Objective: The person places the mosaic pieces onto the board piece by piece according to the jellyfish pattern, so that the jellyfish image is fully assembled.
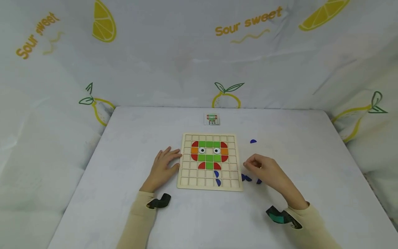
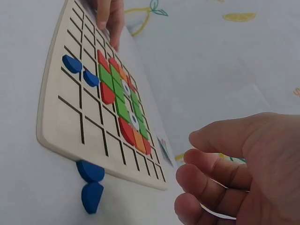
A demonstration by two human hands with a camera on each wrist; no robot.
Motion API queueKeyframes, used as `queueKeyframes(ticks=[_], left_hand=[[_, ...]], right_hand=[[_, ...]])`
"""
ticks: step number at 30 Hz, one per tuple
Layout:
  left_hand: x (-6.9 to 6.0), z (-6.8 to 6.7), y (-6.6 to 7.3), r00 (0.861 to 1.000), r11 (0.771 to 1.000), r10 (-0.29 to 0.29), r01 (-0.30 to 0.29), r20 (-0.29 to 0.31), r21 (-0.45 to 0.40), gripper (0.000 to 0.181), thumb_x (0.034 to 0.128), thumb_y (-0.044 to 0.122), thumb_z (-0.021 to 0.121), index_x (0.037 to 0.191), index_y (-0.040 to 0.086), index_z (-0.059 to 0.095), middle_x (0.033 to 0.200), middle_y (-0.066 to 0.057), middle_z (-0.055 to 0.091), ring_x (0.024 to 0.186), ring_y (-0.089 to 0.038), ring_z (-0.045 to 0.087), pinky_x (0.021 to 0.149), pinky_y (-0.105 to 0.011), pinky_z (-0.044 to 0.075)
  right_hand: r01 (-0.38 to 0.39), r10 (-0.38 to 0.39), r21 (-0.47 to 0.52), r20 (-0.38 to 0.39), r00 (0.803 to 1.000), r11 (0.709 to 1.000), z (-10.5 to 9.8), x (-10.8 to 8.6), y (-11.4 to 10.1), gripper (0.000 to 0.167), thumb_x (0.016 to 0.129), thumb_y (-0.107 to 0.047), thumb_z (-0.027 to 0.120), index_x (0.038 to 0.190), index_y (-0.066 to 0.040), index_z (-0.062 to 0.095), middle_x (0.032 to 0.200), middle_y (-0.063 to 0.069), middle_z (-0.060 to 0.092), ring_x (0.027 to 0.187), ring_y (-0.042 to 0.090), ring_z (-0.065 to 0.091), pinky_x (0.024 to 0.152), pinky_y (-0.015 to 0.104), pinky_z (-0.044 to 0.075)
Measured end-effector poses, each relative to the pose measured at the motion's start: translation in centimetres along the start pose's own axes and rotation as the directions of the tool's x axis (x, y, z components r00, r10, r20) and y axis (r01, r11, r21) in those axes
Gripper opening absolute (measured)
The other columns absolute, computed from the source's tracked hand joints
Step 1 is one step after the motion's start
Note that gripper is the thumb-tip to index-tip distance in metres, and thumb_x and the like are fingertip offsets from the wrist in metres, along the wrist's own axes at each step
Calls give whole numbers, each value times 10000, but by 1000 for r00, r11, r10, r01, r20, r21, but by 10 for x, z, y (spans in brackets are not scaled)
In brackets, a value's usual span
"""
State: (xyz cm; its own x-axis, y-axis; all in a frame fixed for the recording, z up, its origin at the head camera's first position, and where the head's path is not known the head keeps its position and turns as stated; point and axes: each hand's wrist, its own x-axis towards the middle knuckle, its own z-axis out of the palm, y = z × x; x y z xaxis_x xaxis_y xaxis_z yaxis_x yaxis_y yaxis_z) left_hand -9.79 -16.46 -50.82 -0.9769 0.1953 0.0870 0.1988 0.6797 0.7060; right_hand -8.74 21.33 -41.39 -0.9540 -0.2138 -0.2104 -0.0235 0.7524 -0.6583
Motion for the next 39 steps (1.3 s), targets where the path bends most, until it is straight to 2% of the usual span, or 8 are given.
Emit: queueKeyframes(ticks=[5,11,15,19,26,32,39], left_hand=[[-1,-1,1,1000,1000,8,-9,-11,-8,360,934,131,690,1293,123,667,1515,-62,543,1535,-333,288,1275,-545,59],[-1,-2,1,1000,1000,6,-6,-2,-16,359,942,137,687,1299,119,662,1523,-62,533,1540,-326,280,1279,-532,47],[-2,-2,1,1000,1000,9,-9,-4,-20,362,939,130,688,1300,114,661,1520,-68,537,1538,-333,283,1278,-539,47],[-2,-3,2,1000,1000,15,-15,-6,-20,367,936,129,690,1301,109,660,1519,-73,537,1536,-340,285,1275,-548,50],[-2,-3,4,1000,1000,11,-11,0,-24,357,940,132,687,1296,113,664,1520,-68,537,1540,-332,278,1278,-541,47],[-2,-2,2,1000,1000,13,-13,-3,-18,356,939,130,690,1293,117,665,1517,-66,540,1538,-332,283,1277,-545,52],[-1,-3,2,1000,999,26,-26,-11,-30,354,932,121,697,1285,108,668,1510,-80,545,1531,-347,293,1272,-558,57]], right_hand=[[49,-50,-46,-7,999,998,-11,-6,11,183,993,-220,648,1110,-84,683,937,24,666,868,189,554,627,242,480],[97,-83,-150,95,992,984,-13,-13,27,274,935,-169,716,1194,-89,677,1074,14,679,944,181,569,678,251,497],[112,-84,-223,132,988,968,-10,-16,33,301,903,-161,751,1190,-104,682,1101,-7,682,972,181,587,759,317,523],[108,-74,-298,126,989,948,-9,-19,37,307,880,-192,775,1161,-99,692,1064,1,676,954,195,613,761,388,552],[17,26,-432,93,995,902,-10,-25,39,404,836,-393,805,1090,-96,705,1064,62,688,949,227,639,758,471,570],[-2,31,-445,58,998,896,-5,-26,41,389,805,-388,834,1034,-104,701,1043,70,684,948,250,639,782,495,572],[33,-5,-433,66,998,901,0,-24,43,331,806,-321,848,1012,-110,699,964,16,657,886,199,591,767,457,575]])
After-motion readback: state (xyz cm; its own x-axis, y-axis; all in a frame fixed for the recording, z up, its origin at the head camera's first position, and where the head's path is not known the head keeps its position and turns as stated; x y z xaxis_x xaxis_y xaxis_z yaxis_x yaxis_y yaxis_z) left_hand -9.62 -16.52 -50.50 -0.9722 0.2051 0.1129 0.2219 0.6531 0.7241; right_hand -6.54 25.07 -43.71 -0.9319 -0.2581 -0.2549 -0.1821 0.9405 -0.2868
